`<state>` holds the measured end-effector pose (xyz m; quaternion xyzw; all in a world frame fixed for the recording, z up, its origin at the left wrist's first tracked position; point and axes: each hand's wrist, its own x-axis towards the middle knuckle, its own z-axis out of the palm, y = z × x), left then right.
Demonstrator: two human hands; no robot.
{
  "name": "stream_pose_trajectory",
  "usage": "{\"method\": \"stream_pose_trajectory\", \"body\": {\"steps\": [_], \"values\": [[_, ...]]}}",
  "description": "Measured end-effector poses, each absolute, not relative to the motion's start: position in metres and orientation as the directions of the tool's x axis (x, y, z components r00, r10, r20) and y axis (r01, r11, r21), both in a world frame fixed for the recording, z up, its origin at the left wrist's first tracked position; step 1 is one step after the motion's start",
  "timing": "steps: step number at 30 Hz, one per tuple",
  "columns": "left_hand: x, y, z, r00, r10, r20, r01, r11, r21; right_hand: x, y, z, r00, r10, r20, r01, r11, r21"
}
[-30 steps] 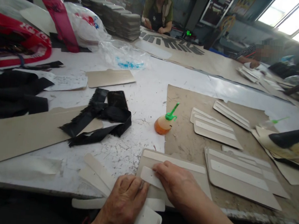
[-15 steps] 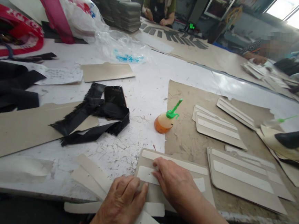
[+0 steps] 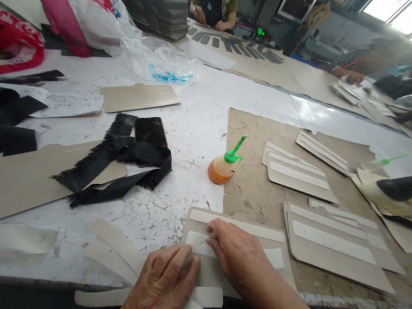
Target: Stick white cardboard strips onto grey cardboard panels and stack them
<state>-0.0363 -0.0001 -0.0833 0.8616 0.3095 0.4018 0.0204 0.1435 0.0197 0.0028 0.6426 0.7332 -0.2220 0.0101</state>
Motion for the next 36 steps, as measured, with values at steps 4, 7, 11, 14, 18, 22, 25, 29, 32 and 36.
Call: {"method": "stream_pose_trajectory", "body": {"steps": [4,7,11,14,18,22,25,29,32,36], "values": [[-0.036,-0.002,-0.079,0.500,0.591,0.633,0.533,-0.786,0.313,0.145,0.019,0.001,-0.183,0.947,-0.263,0.947,0.098,-0.306],[-0.037,-0.003,-0.076,0.521,0.598,0.609,0.538,-0.784,0.310,0.145,0.018,-0.001,-0.192,0.951,-0.243,0.945,0.113,-0.306],[-0.040,-0.005,-0.074,0.572,0.615,0.542,0.528,-0.782,0.329,0.146,0.018,-0.001,-0.200,0.951,-0.238,0.942,0.120,-0.314],[-0.042,-0.006,-0.073,0.587,0.627,0.512,0.518,-0.777,0.357,0.145,0.019,0.000,-0.190,0.947,-0.258,0.946,0.107,-0.305],[-0.043,-0.005,-0.070,0.604,0.618,0.504,0.511,-0.785,0.350,0.144,0.020,-0.001,-0.184,0.947,-0.265,0.952,0.105,-0.287],[-0.044,-0.002,-0.066,0.627,0.605,0.490,0.504,-0.795,0.338,0.143,0.020,-0.001,-0.196,0.948,-0.250,0.955,0.127,-0.269],[-0.045,-0.001,-0.064,0.637,0.600,0.485,0.510,-0.799,0.319,0.142,0.021,0.001,-0.195,0.951,-0.240,0.959,0.134,-0.248],[-0.046,0.000,-0.062,0.665,0.582,0.468,0.508,-0.812,0.286,0.141,0.022,0.002,-0.173,0.948,-0.268,0.966,0.111,-0.232],[-0.047,0.002,-0.059,0.686,0.560,0.465,0.500,-0.827,0.258,0.142,0.021,0.002,-0.177,0.952,-0.251,0.962,0.114,-0.247],[-0.048,0.004,-0.057,0.716,0.535,0.449,0.486,-0.843,0.229,0.143,0.020,-0.001,-0.191,0.958,-0.212,0.958,0.134,-0.255]]}}
